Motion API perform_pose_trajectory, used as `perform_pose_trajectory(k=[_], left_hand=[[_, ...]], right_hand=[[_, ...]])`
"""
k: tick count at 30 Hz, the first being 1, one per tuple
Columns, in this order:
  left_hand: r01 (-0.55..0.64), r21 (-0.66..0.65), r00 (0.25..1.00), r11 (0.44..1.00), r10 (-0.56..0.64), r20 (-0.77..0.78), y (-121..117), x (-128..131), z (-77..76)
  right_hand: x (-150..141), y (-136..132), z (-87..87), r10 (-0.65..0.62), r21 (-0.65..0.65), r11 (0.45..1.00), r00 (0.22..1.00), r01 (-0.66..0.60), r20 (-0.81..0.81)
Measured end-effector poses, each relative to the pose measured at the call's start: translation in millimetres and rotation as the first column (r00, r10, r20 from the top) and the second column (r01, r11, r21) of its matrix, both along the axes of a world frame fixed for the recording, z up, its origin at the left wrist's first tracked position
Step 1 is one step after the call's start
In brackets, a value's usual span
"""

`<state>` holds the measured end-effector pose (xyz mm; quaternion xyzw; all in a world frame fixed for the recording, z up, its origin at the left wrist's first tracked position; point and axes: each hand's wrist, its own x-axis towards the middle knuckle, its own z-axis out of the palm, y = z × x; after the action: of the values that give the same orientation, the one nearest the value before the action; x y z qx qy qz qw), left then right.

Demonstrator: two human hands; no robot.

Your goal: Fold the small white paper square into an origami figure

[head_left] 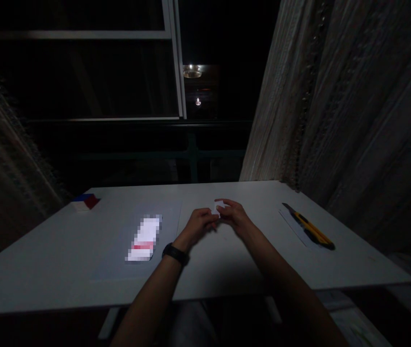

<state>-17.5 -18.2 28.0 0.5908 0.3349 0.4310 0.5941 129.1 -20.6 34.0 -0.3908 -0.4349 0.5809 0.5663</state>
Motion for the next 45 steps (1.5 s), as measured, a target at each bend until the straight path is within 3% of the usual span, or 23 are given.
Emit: perform_pose_trajectory(k=[5,15,21,25,29,37,45], left_hand=[[0.04,0.018,0.999,0.999,-0.039,-0.013,-4.0,2.0,3.1],[0.004,0.103,0.992,0.995,0.009,-0.123,-4.0,4.5,6.0],[0.018,0.144,0.985,0.989,0.007,-0.171,0.8,5.4,3.8],[-0.072,0.183,0.97,0.981,0.112,-0.215,3.8,6.4,-0.2],[-0.139,0.245,0.951,0.96,0.198,-0.237,8.0,6.0,-4.2],[-0.203,0.121,0.96,0.972,0.221,-0.169,8.2,3.6,-4.9],[-0.159,0.06,0.971,0.986,0.167,-0.173,3.8,-0.8,-1.2]], right_hand=[[3.1,0.4,-2.6,-0.139,0.072,0.988,0.99,0.137,0.028],[8.5,1.6,1.3,-0.009,0.033,0.999,0.999,0.008,0.035],[11.6,5.7,-0.4,-0.077,0.056,0.996,0.997,0.076,0.021],[9.0,7.2,-1.5,-0.184,0.118,0.977,0.982,0.178,0.041],[4.5,7.4,-3.4,-0.193,0.125,0.975,0.979,0.184,0.059],[-1.8,6.5,-7.2,-0.209,0.209,0.961,0.97,0.18,0.126],[-3.3,4.0,-7.8,-0.258,0.266,0.941,0.953,0.21,0.161]])
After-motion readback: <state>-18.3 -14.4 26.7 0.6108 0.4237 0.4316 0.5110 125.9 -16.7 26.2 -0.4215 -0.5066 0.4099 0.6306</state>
